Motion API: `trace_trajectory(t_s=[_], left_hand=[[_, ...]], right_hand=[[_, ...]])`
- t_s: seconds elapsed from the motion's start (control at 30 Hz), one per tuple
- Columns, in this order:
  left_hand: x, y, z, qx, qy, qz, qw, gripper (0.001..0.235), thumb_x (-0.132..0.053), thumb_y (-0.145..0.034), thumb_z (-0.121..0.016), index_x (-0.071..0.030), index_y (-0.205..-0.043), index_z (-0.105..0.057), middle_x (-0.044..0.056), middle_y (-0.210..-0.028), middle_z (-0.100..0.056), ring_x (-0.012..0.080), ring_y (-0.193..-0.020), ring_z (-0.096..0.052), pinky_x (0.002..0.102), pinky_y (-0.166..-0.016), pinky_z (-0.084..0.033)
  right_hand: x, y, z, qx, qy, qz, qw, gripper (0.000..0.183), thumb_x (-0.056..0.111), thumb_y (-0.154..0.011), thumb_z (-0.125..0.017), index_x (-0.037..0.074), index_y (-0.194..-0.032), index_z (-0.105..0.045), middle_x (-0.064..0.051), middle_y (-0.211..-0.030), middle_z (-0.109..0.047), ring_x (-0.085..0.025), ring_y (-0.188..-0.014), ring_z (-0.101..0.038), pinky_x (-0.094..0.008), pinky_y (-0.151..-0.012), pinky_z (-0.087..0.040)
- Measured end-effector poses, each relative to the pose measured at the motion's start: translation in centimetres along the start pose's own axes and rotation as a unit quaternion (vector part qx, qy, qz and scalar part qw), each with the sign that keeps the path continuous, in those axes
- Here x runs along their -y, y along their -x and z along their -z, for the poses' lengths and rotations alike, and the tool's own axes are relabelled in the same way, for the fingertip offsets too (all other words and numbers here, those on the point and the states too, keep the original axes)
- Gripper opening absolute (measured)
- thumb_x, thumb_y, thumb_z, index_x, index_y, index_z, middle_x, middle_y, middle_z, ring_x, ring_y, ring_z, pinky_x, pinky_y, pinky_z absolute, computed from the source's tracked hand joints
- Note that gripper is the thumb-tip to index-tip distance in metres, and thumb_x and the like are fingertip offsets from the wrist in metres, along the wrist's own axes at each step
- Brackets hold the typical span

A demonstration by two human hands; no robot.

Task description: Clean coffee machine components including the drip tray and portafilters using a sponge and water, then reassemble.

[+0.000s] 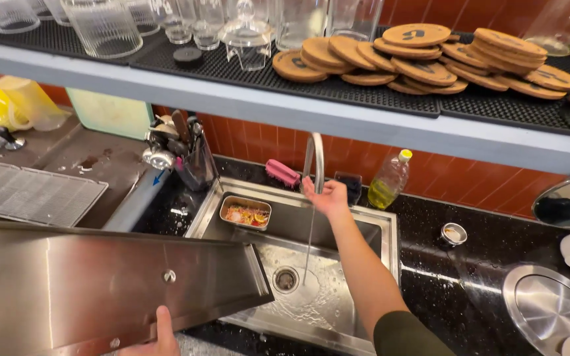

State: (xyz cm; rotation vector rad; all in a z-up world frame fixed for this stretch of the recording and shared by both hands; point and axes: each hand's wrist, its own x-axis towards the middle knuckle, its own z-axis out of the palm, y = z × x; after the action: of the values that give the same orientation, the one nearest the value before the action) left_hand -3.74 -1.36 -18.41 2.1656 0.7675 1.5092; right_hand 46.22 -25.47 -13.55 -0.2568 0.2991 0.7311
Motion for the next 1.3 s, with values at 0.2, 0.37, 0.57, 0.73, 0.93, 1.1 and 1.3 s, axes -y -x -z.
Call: trace_trajectory(t_s=[0.2,0.37,0.57,0.73,0.93,1.1,1.3], left_hand=[[-11.1,-2.3,3.0,-0.030,0.080,0.227,0.970,0.031,-0.009,-0.093,-0.079,0.014,-0.112,-0.070,0.019,-0.108,-0.073,0.0225,-0.096,-0.071,0.035,-0.087,-0.057],[-14.2,-3.5,4.1,-0.061,0.119,0.279,0.951,0.028,-0.007,-0.094,-0.078,0.012,-0.112,-0.068,0.013,-0.109,-0.072,0.0182,-0.096,-0.068,0.033,-0.088,-0.055],[-15.4,-4.4,7.0,-0.079,0.217,0.264,0.936,0.045,-0.002,-0.094,-0.073,0.009,-0.132,-0.053,0.012,-0.129,-0.062,0.0187,-0.117,-0.062,0.031,-0.101,-0.052],[-14.8,-2.0,8.7,-0.079,0.264,0.271,0.922,0.049,-0.001,-0.094,-0.074,0.004,-0.137,-0.050,0.010,-0.132,-0.059,0.0168,-0.120,-0.059,0.030,-0.104,-0.049],[-11.9,4.5,11.8,-0.058,0.260,0.354,0.897,0.047,0.005,-0.095,-0.073,0.008,-0.138,-0.055,0.013,-0.137,-0.058,0.0198,-0.124,-0.057,0.031,-0.109,-0.047],[-9.1,8.3,17.3,-0.150,0.532,0.377,0.743,0.067,0.007,-0.090,-0.072,-0.012,-0.149,-0.045,0.004,-0.156,-0.046,0.0262,-0.148,-0.041,0.053,-0.124,-0.029],[-4.2,9.9,25.7,-0.249,0.617,0.438,0.605,0.051,-0.005,-0.095,-0.064,-0.011,-0.144,-0.053,0.008,-0.142,-0.057,0.0306,-0.135,-0.051,0.059,-0.112,-0.036]], right_hand=[[-0.6,2.0,-0.3,-0.022,0.006,-0.039,0.999,0.059,0.008,-0.078,-0.047,-0.020,-0.129,-0.037,-0.033,-0.141,-0.049,-0.048,-0.132,-0.051,-0.056,-0.107,-0.044],[-3.4,7.4,4.9,-0.087,0.471,0.008,0.878,0.045,0.020,-0.092,-0.055,-0.005,-0.130,-0.055,-0.022,-0.134,-0.063,-0.034,-0.125,-0.061,-0.049,-0.104,-0.048],[-11.6,6.9,19.0,-0.060,0.723,-0.026,0.688,0.046,0.040,-0.102,-0.055,0.000,-0.118,-0.073,-0.010,-0.111,-0.076,-0.019,-0.105,-0.067,-0.035,-0.090,-0.051],[-18.3,6.8,15.3,-0.011,0.673,-0.102,0.733,0.048,0.047,-0.104,-0.048,0.008,-0.127,-0.063,-0.005,-0.110,-0.074,-0.018,-0.102,-0.067,-0.033,-0.084,-0.054],[-20.2,7.2,11.3,-0.016,0.593,-0.151,0.791,0.038,0.035,-0.108,-0.045,0.005,-0.117,-0.066,-0.004,-0.105,-0.072,-0.019,-0.096,-0.067,-0.037,-0.082,-0.055],[-19.4,12.1,5.6,0.038,0.541,-0.062,0.838,0.025,0.022,-0.108,-0.049,0.008,-0.120,-0.065,-0.003,-0.118,-0.070,-0.017,-0.108,-0.066,-0.037,-0.094,-0.054],[-27.4,18.8,1.1,0.064,0.622,-0.006,0.780,0.035,0.028,-0.112,-0.044,0.001,-0.122,-0.065,-0.007,-0.109,-0.071,-0.018,-0.094,-0.068,-0.034,-0.082,-0.054]])
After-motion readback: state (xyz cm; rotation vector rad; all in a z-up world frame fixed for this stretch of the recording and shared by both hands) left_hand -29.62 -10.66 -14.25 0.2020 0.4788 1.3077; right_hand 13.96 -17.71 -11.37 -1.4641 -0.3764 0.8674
